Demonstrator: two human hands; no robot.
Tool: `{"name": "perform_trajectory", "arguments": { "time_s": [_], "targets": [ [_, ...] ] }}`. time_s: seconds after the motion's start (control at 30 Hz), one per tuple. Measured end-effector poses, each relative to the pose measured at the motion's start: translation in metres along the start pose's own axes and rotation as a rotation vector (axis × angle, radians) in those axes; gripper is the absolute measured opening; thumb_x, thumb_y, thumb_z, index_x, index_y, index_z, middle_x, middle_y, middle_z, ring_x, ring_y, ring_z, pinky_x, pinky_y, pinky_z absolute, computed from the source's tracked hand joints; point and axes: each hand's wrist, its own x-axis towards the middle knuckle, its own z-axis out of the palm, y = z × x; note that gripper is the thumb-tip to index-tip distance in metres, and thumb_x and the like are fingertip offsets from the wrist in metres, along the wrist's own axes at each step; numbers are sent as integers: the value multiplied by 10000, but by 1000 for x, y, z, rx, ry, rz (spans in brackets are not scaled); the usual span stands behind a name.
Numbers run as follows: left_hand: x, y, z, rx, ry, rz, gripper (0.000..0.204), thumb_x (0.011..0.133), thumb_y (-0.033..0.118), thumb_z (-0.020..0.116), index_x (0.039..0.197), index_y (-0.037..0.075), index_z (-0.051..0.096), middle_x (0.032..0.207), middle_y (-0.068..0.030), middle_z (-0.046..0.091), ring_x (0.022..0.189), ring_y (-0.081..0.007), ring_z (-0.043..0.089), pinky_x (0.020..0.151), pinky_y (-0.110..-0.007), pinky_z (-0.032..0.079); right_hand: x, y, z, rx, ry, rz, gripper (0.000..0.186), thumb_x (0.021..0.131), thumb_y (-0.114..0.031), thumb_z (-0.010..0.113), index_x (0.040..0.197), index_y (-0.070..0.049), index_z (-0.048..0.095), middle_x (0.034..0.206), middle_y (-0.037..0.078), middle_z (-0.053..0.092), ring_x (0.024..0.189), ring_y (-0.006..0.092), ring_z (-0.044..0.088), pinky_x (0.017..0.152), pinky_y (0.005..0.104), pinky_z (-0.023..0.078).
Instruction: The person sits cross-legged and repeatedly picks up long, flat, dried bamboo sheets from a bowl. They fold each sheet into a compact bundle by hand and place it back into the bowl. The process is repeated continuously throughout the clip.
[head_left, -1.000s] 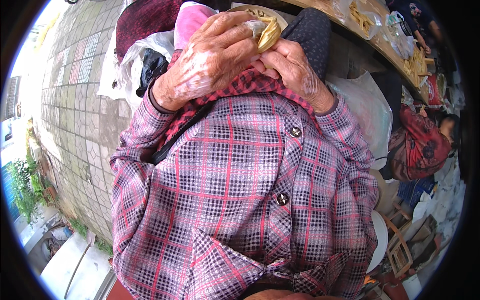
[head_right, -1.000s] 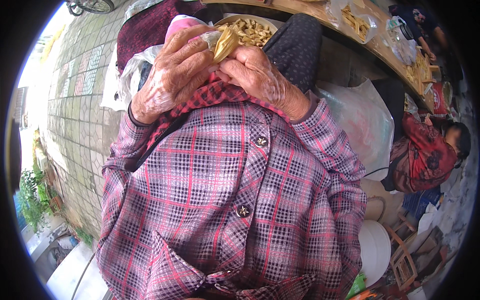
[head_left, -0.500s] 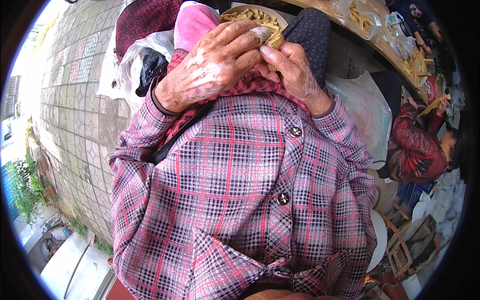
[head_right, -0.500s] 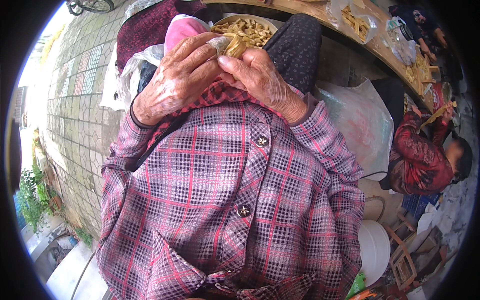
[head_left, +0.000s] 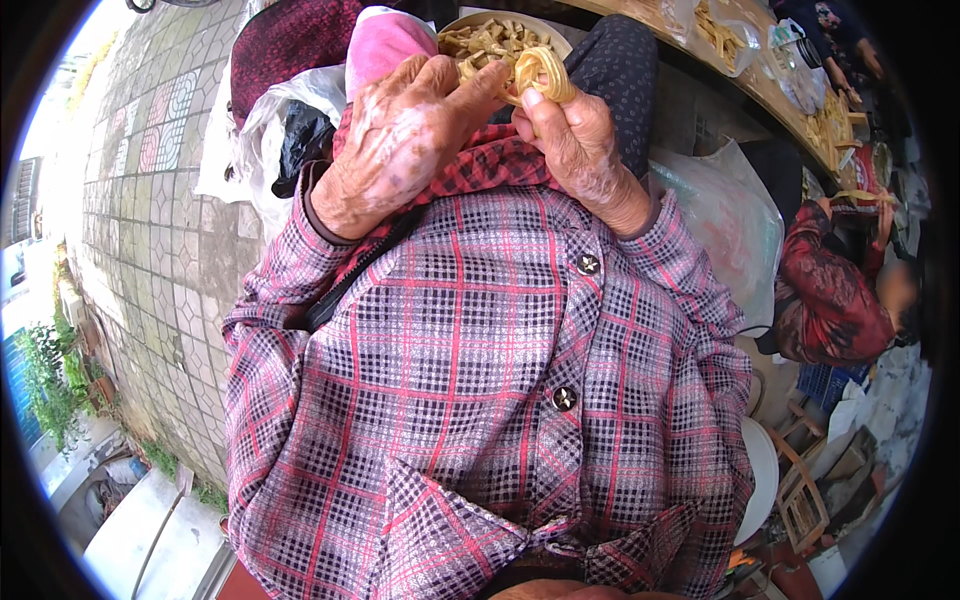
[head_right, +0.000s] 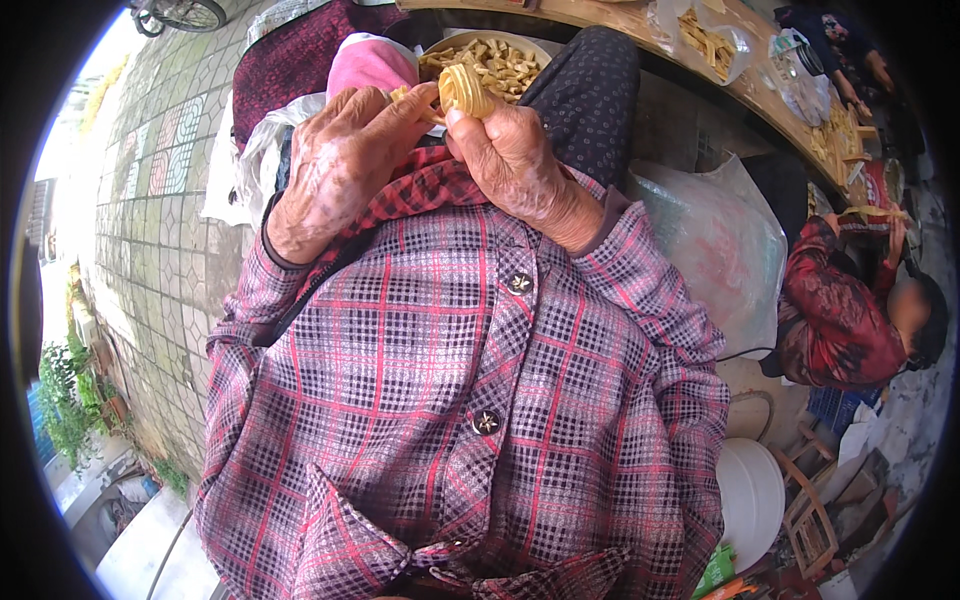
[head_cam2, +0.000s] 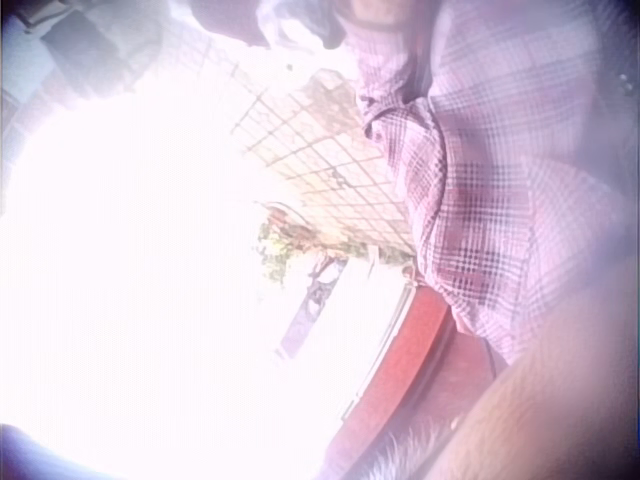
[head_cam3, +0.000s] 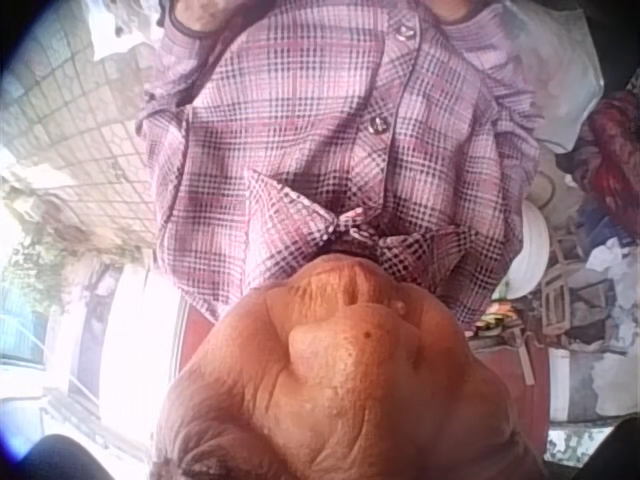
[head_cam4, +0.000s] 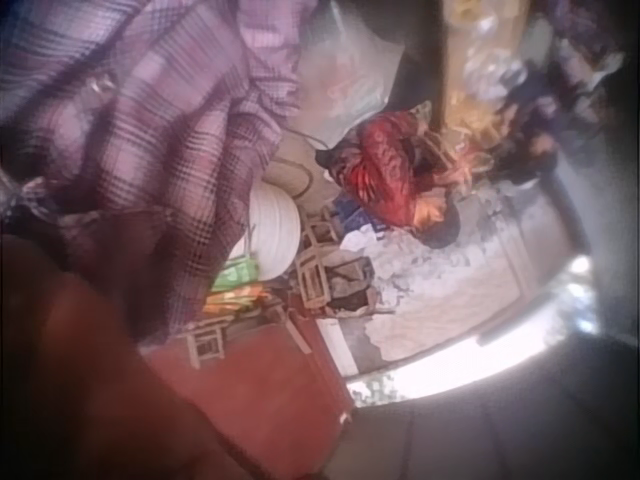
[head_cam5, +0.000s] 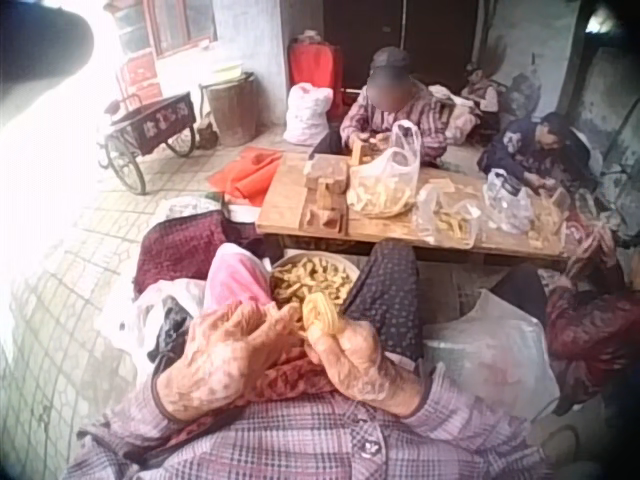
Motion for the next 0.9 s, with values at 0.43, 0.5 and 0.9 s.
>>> {"name": "perform_trajectory", "arguments": {
  "time_s": [0.43,0.5,0.9],
  "targets": [
    [-1,-4,2,-906,-188,-458,337,890,89,616,1201,-26,560,970,-56,664,863,-88,616,727,-224,517,3,7,1,-477,-95,-362,187,834,-44,603,971,53,519,651,187,555,583,330,619,482,354,485],
    [1,-4,4,-1012,-157,-468,325,895,97,613,1194,-22,569,963,-56,663,870,-101,618,740,-218,521,3,7,0,-485,-118,-379,194,825,-41,615,962,56,519,643,188,549,577,329,617,474,352,481],
    [4,-5,25,-1363,37,-511,159,925,126,567,916,-29,602,754,-26,628,641,-46,575,572,-184,477,4,-1,-1,-604,-89,-453,142,827,-46,596,891,56,520,674,169,526,563,323,585,486,352,478]
  ]
}}
